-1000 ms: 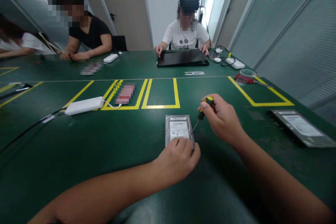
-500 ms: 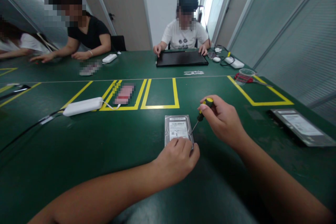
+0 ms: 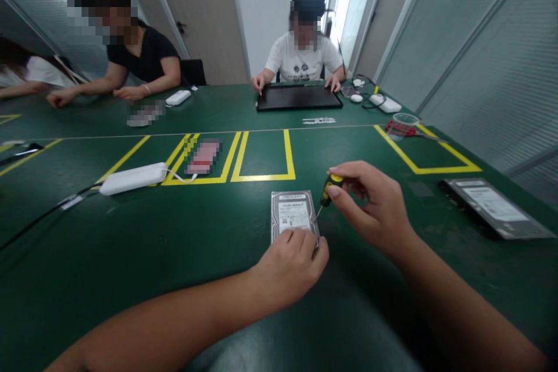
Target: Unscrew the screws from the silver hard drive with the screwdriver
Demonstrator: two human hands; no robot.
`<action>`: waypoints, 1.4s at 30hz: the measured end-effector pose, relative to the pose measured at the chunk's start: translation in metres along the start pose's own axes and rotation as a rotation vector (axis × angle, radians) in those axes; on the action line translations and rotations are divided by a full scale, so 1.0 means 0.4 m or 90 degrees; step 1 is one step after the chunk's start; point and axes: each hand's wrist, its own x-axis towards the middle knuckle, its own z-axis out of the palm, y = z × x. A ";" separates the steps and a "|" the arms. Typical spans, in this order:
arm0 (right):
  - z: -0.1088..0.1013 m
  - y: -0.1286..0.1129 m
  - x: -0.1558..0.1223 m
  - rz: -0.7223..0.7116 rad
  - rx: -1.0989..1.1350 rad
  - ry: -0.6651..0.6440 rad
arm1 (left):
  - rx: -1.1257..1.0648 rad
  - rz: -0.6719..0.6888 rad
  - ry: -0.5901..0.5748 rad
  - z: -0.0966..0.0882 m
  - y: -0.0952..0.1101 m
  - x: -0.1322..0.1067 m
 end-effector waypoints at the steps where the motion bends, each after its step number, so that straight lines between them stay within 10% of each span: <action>1: 0.002 0.001 0.002 -0.005 0.005 0.012 | 0.002 -0.001 0.001 0.001 0.001 -0.001; 42: 0.033 -0.014 -0.014 0.046 0.040 0.095 | 0.017 0.001 -0.019 0.001 0.010 -0.014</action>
